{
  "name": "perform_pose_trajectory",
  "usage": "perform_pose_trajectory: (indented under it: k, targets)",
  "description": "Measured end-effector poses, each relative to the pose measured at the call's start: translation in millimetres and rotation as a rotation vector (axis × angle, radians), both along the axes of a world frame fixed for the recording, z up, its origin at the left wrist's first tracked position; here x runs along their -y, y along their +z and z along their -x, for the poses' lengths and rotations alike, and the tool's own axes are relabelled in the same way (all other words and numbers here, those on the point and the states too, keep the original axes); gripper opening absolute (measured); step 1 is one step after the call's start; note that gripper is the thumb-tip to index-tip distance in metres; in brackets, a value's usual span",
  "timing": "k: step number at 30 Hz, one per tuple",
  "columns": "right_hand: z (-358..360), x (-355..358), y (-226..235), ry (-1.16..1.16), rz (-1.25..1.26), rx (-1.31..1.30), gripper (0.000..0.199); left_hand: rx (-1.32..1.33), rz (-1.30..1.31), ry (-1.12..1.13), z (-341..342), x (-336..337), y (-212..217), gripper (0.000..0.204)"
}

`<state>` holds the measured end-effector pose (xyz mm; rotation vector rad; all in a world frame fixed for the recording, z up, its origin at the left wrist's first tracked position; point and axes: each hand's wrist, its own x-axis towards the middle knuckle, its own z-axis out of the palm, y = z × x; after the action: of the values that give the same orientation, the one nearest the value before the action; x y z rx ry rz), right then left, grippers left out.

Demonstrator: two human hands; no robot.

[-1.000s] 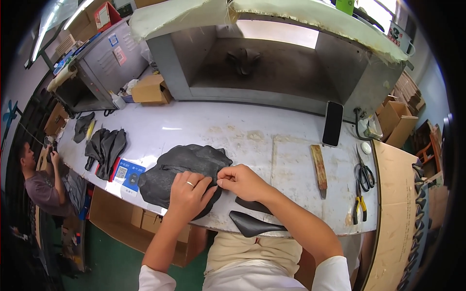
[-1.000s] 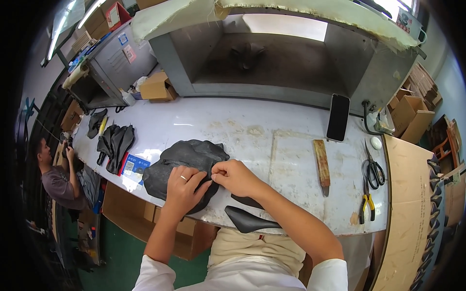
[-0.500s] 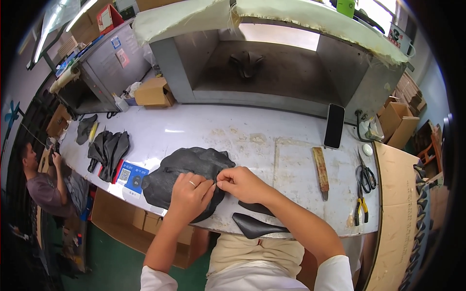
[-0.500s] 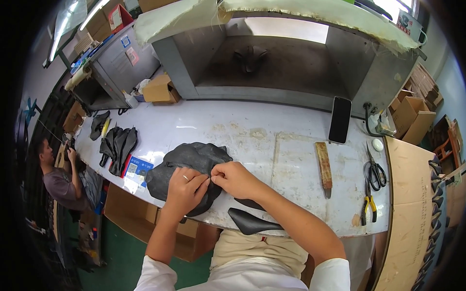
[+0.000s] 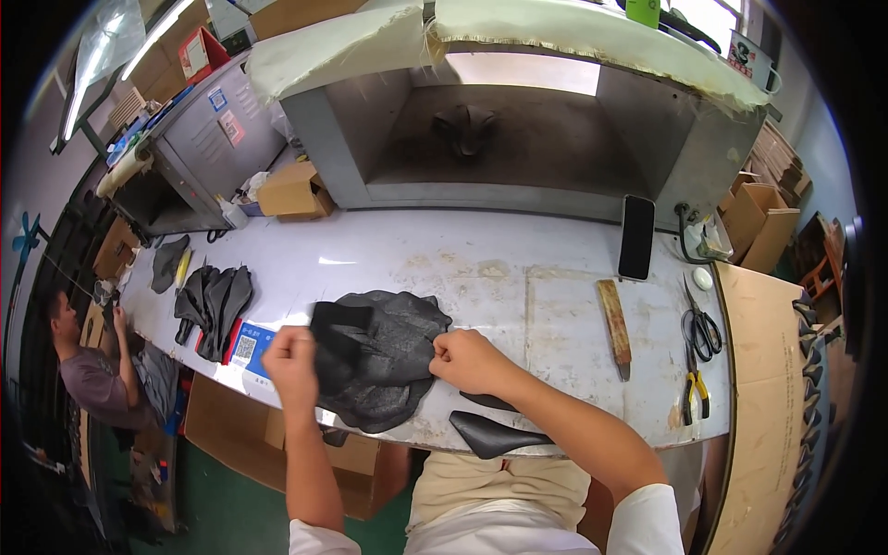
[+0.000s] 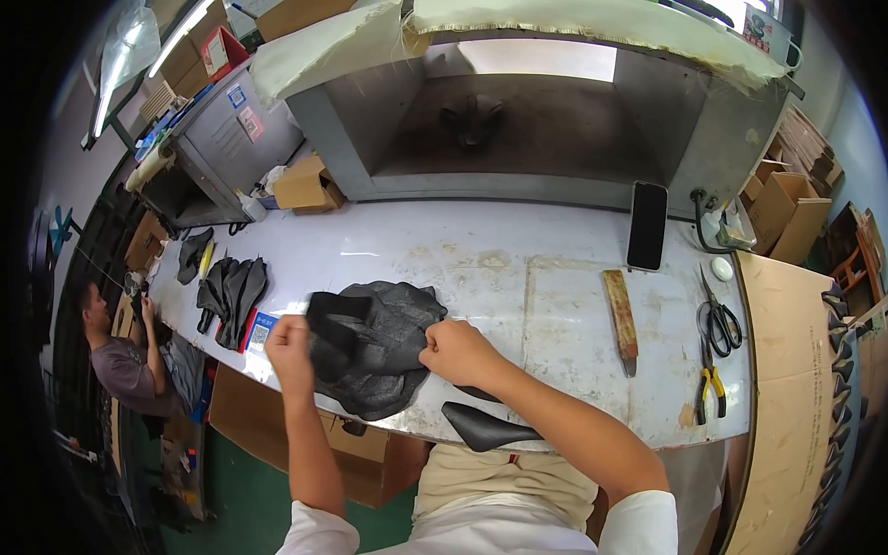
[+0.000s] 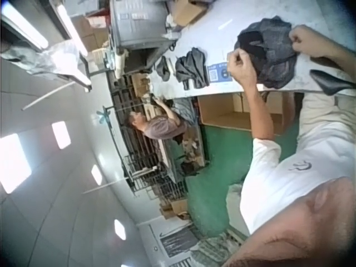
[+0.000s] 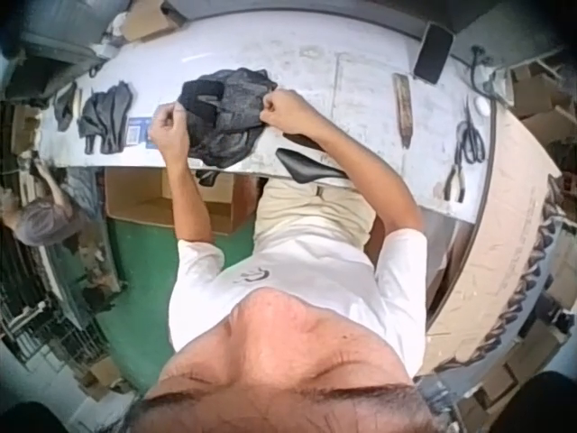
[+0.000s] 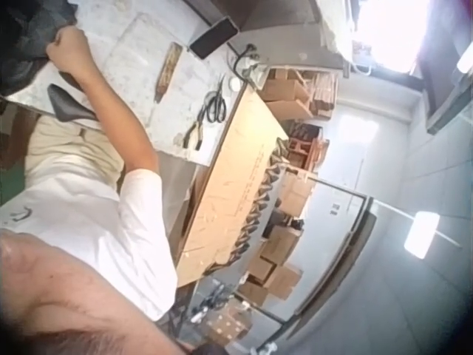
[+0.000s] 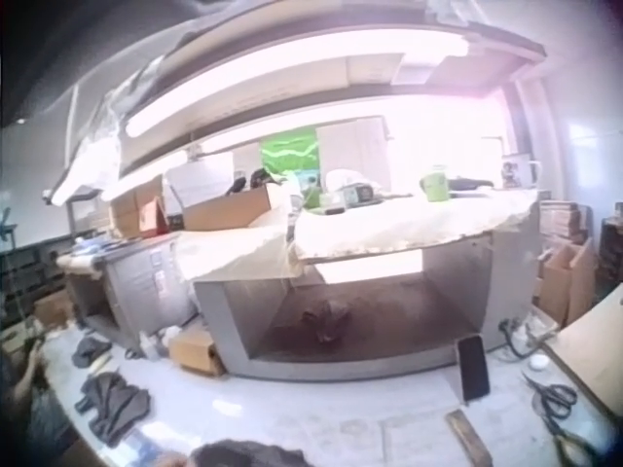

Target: Inspecting and organizing bicycle saddle components on an industrial workbench.

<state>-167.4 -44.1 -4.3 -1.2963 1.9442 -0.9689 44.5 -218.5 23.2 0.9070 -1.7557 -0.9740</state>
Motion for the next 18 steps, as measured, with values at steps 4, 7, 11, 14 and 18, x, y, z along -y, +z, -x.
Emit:
perform_pose_trajectory:
  k: [4,7,11,14,18]
  targets:
    - [-1,5,1,0.006,-0.027,-0.018,0.021,-0.928,-0.386,0.164,-38,50,-12,0.017]
    - [-3,6,4,0.016,-0.033,-0.029,0.021,-1.013,-0.282,0.233,-92,76,-12,0.023]
    - [-10,-9,16,0.031,-0.033,-0.063,0.019,-1.095,-0.073,0.152,-135,47,26,0.037]
    - [-18,-35,19,-0.065,-0.046,-0.145,0.020,-0.963,-0.052,0.305,-123,9,35,0.033]
    - [-43,-92,68,0.186,0.403,-0.178,0.031,0.023,0.143,0.031,-144,-94,77,0.018]
